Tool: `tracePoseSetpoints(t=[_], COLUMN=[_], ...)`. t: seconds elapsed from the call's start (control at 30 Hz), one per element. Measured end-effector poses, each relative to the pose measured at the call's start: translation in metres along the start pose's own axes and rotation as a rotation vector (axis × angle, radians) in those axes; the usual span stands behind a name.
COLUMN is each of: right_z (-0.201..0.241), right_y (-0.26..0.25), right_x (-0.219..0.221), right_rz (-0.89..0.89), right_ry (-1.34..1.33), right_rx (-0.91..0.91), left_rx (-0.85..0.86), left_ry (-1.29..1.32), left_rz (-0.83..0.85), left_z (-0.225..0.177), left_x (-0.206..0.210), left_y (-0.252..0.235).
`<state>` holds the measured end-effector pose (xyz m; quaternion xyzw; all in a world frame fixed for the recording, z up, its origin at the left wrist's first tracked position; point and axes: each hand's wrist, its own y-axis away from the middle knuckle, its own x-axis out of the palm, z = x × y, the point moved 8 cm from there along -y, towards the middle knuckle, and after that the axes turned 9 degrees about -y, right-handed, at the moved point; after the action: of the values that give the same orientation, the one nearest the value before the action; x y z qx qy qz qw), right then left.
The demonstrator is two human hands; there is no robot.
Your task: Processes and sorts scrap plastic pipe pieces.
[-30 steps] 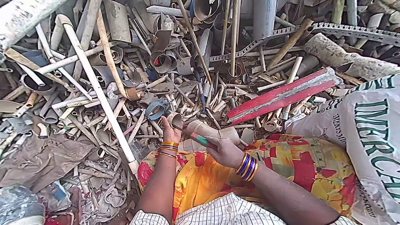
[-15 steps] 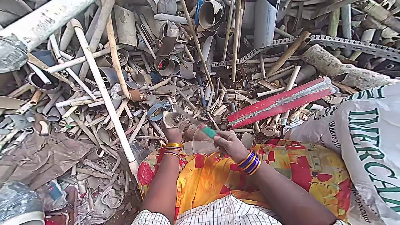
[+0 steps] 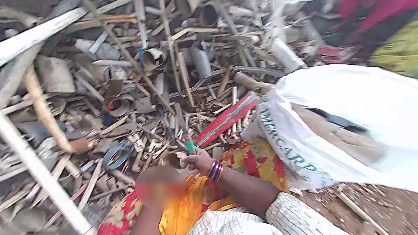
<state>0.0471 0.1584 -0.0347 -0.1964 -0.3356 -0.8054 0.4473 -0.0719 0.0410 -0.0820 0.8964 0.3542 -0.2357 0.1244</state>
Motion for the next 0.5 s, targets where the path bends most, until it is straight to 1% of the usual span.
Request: tracePoseSetpoints(t=[0.03, 0.07, 0.1, 0.13, 0.2, 0.23, 0.27, 0.3, 0.37, 0.4, 0.43, 0.47, 0.5], right_z=[0.016, 0.04, 0.068, 0.096, 0.15, 0.172, 0.192, 0.21, 0.239, 0.249, 0.254, 0.256, 0.254], right_y=[0.006, 0.017, 0.032, 0.053, 0.107, 0.138, 0.167, 0.192, 0.228, 0.238, 0.244, 0.246, 0.245], right_x=[-0.002, -0.004, -0.006, -0.009, -0.017, -0.024, -0.033, -0.043, -0.064, -0.076, -0.087, -0.094, -0.097], right_rz=[-0.03, -0.066, -0.109, -0.178, -0.41, -0.566, -0.744, -0.922, -1.184, -1.252, -1.27, -1.271, -1.259], right_ry=[0.073, 0.175, 0.293, 0.396, 0.535, 0.597, 0.678, 0.763, 0.882, 0.889, 0.872, 0.875, 0.889], right_rx=[-0.102, -0.259, -0.442, -0.651, -1.075, -1.227, -1.309, -1.324, -1.235, -1.142, -1.033, -0.963, -0.948], left_rx=[0.015, 0.027, 0.043, 0.026, -0.037, -0.065, -0.094, -0.119, -0.143, -0.158, -0.175, -0.187, -0.191], left_ry=[-0.04, -0.033, -0.009, 0.004, 0.01, -0.002, -0.021, -0.046, -0.09, -0.101, -0.109, -0.117, -0.127], left_rz=[0.103, 0.215, 0.287, 0.325, 0.34, 0.325, 0.307, 0.29, 0.267, 0.261, 0.261, 0.264, 0.266], left_z=[-0.006, -0.011, -0.013, -0.01, 0.002, 0.008, 0.013, 0.018, 0.023, 0.023, 0.022, 0.02, 0.018], left_x=[0.012, 0.024, 0.033, 0.037, 0.035, 0.032, 0.028, 0.026, 0.022, 0.022, 0.022, 0.023, 0.025], left_y=[0.001, 0.003, 0.002, 0.003, 0.002, 0.002, 0.001, 0.0, -0.003, -0.004, -0.004, -0.003, -0.003])
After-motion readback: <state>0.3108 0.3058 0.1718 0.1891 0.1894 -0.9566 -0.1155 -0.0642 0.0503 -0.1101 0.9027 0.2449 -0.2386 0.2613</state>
